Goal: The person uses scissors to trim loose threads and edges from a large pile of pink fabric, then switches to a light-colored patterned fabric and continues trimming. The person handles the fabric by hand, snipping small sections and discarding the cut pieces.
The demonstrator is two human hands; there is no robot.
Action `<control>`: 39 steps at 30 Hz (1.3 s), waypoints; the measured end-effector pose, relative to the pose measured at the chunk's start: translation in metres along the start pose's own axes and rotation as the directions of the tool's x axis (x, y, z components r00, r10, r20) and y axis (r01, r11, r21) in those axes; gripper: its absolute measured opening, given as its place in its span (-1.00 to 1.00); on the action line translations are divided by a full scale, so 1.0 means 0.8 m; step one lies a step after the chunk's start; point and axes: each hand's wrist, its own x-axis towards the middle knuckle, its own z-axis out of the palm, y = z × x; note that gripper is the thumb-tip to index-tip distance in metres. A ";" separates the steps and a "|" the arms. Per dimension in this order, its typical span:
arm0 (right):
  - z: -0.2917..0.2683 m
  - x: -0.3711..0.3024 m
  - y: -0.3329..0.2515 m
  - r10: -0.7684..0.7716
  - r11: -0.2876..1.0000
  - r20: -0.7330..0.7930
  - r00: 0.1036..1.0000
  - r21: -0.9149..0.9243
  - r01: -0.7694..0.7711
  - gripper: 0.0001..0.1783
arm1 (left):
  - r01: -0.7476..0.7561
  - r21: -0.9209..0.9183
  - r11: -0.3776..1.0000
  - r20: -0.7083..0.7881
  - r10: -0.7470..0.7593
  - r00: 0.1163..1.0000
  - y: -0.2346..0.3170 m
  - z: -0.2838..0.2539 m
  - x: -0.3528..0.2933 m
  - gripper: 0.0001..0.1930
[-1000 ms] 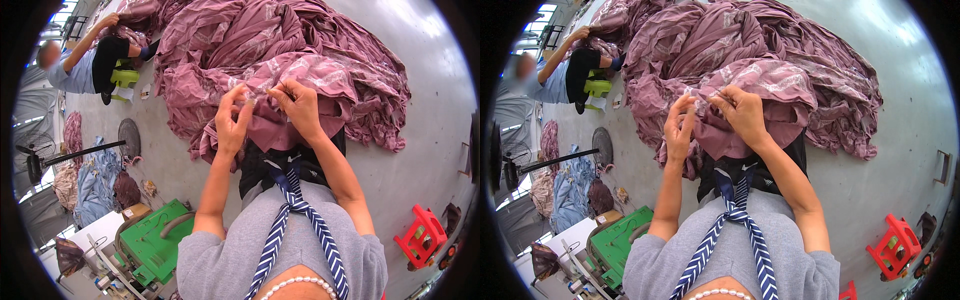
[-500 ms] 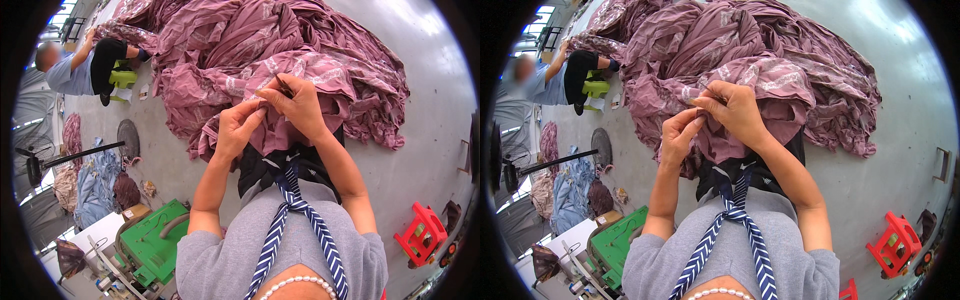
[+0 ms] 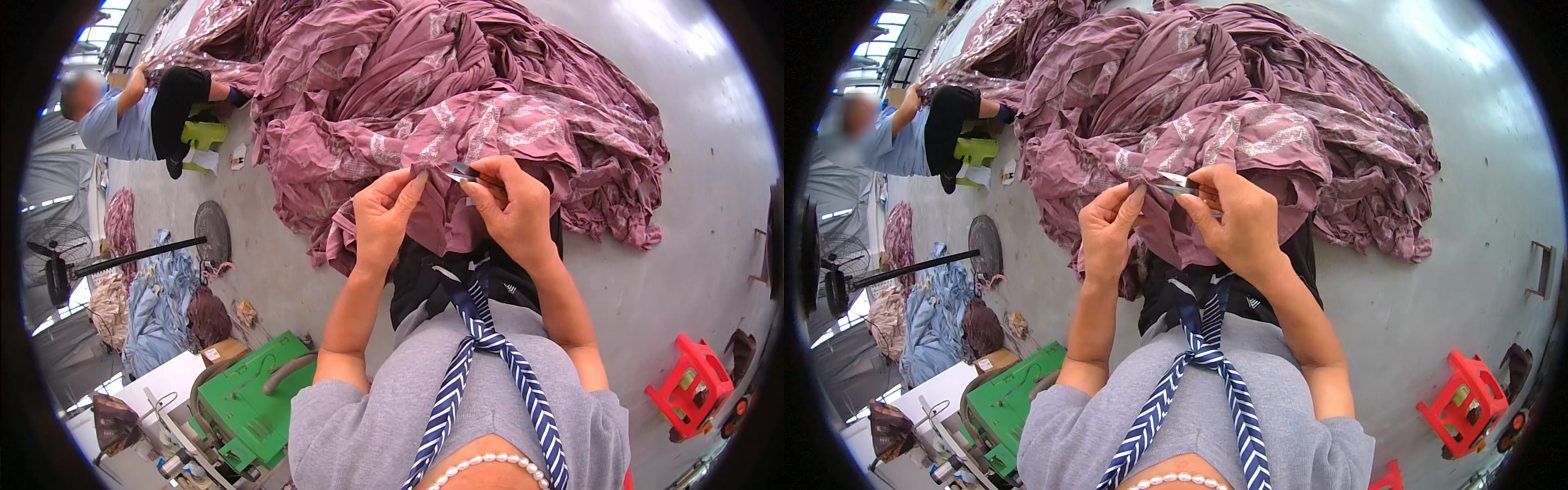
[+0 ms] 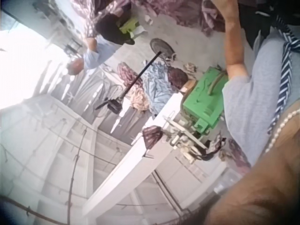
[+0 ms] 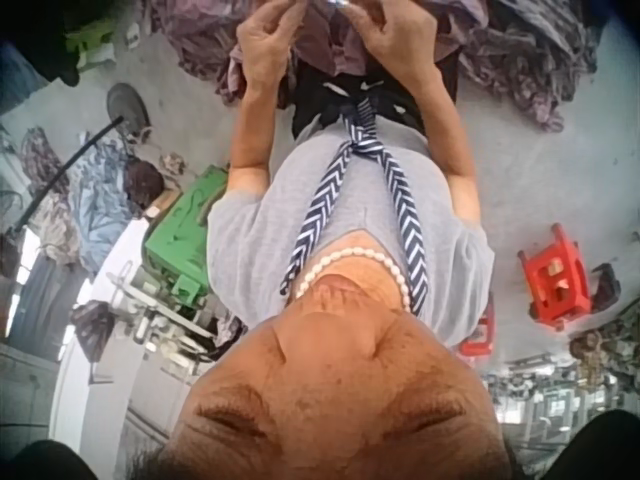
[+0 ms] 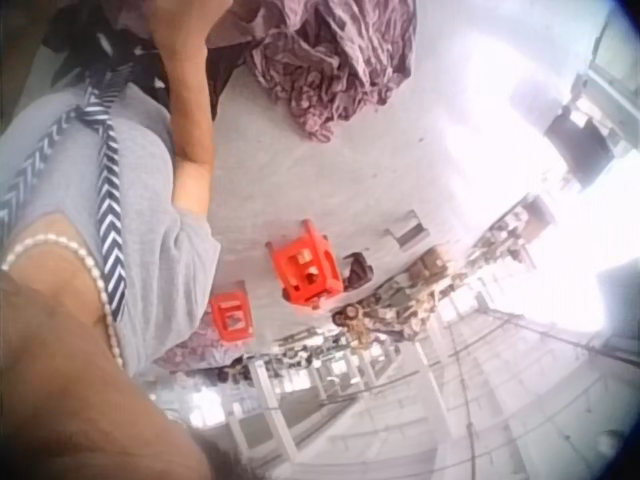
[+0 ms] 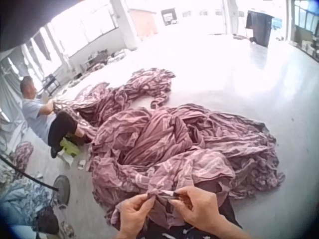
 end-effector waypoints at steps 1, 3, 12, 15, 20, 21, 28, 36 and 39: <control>0.002 0.002 -0.001 -0.026 0.999 -0.002 1.000 -0.031 0.025 -0.75 | -0.003 0.024 1.000 -0.003 0.003 1.000 0.001 0.001 -0.001 -0.77; 0.005 0.005 -0.002 -0.086 0.992 -0.015 0.996 -0.098 0.084 -0.75 | -0.025 0.031 0.999 0.012 0.025 1.000 -0.001 0.003 -0.003 -0.78; 0.009 0.003 0.004 0.007 0.996 -0.108 0.994 0.086 0.002 -0.85 | -0.002 0.044 0.999 0.030 0.000 1.000 -0.001 0.005 -0.005 -0.82; 0.015 0.001 0.006 0.115 0.932 -0.108 0.987 0.357 -0.070 -0.70 | -0.051 0.058 0.997 -0.032 0.053 0.998 -0.001 0.006 0.002 -0.88; 0.031 -0.008 0.004 -0.069 0.988 -0.018 0.997 0.135 0.070 -0.70 | 0.011 -0.239 0.971 0.086 0.010 0.996 -0.004 0.008 0.009 -0.90; 0.031 -0.007 0.006 -0.034 0.981 0.016 0.999 0.190 0.030 -0.74 | 0.065 -0.317 0.946 0.113 -0.030 0.993 -0.005 0.007 0.010 -0.89; 0.010 0.003 0.023 0.207 0.688 0.302 0.931 0.631 -0.358 -0.89 | 0.089 -0.249 0.964 0.074 -0.073 0.995 0.003 -0.008 0.016 -0.87; 0.000 0.019 0.023 0.210 0.752 0.136 0.968 0.611 -0.248 -0.81 | 0.342 -0.336 0.878 0.346 -0.223 0.911 0.022 -0.021 0.027 -0.80; -0.005 0.019 0.026 0.223 0.761 0.121 0.967 0.599 -0.250 -0.82 | 0.399 -0.180 0.899 0.371 -0.313 0.874 0.030 -0.015 0.027 -0.63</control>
